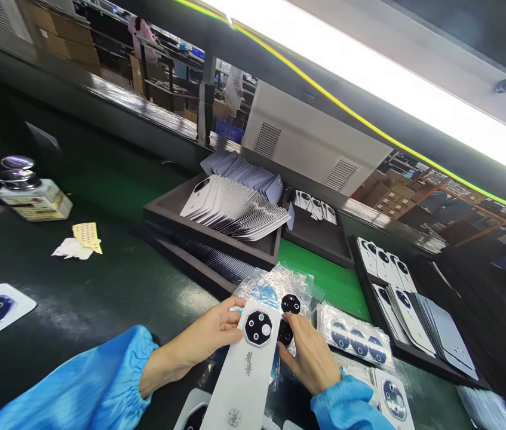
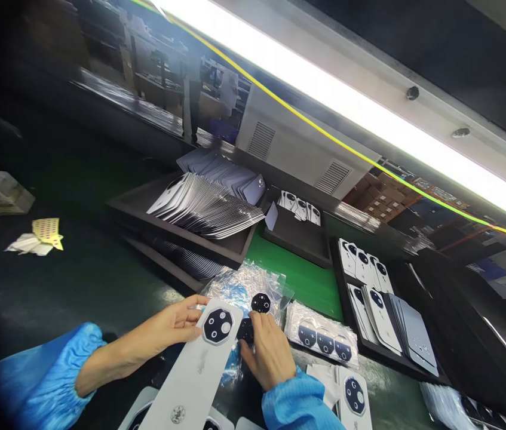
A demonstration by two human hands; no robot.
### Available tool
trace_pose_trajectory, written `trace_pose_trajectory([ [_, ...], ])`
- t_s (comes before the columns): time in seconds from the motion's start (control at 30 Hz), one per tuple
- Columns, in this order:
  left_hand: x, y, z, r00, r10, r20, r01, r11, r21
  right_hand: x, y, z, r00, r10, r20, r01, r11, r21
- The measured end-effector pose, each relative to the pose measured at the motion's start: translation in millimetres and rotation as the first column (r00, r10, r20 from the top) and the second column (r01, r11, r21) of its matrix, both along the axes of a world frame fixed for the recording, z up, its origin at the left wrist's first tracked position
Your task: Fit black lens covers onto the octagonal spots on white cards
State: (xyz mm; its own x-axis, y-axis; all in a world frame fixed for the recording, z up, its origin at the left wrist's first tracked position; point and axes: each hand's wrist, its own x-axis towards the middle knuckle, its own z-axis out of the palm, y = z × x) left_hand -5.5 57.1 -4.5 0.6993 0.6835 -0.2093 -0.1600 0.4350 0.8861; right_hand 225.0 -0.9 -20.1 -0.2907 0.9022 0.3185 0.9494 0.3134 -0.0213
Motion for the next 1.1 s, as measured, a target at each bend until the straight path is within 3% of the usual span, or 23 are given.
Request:
trace_pose_trajectory([
  [0.23,-1.2,-0.4,3.7,1.0,0.009,-0.001,-0.009,1.0,-0.018,-3.4,-0.7,16.8,0.998,0.042,0.045,-0.039,0.997,-0.069],
  [0.43,0.1,-0.8,-0.3,0.999,0.011,0.036,-0.01,1.0,-0.01,-3.5,-0.8,13.7,0.999,0.031,0.038,-0.028,0.997,-0.068],
  [0.8,-9.0,-7.4,4.6,0.999,-0.006,0.04,0.006,1.0,0.002,8.5,-6.4,28.4,0.994,-0.007,-0.11,-0.011,0.987,-0.163],
  [0.93,-22.4,-15.3,11.9,1.0,-0.018,-0.022,0.018,1.0,0.003,6.3,-13.4,45.5,0.981,-0.057,-0.185,0.045,0.997,-0.069],
  [1.1,-31.7,-29.2,15.3,1.0,-0.021,-0.007,0.02,0.999,-0.031,-20.6,-31.4,73.4,0.987,0.008,-0.159,0.001,0.998,0.059],
])
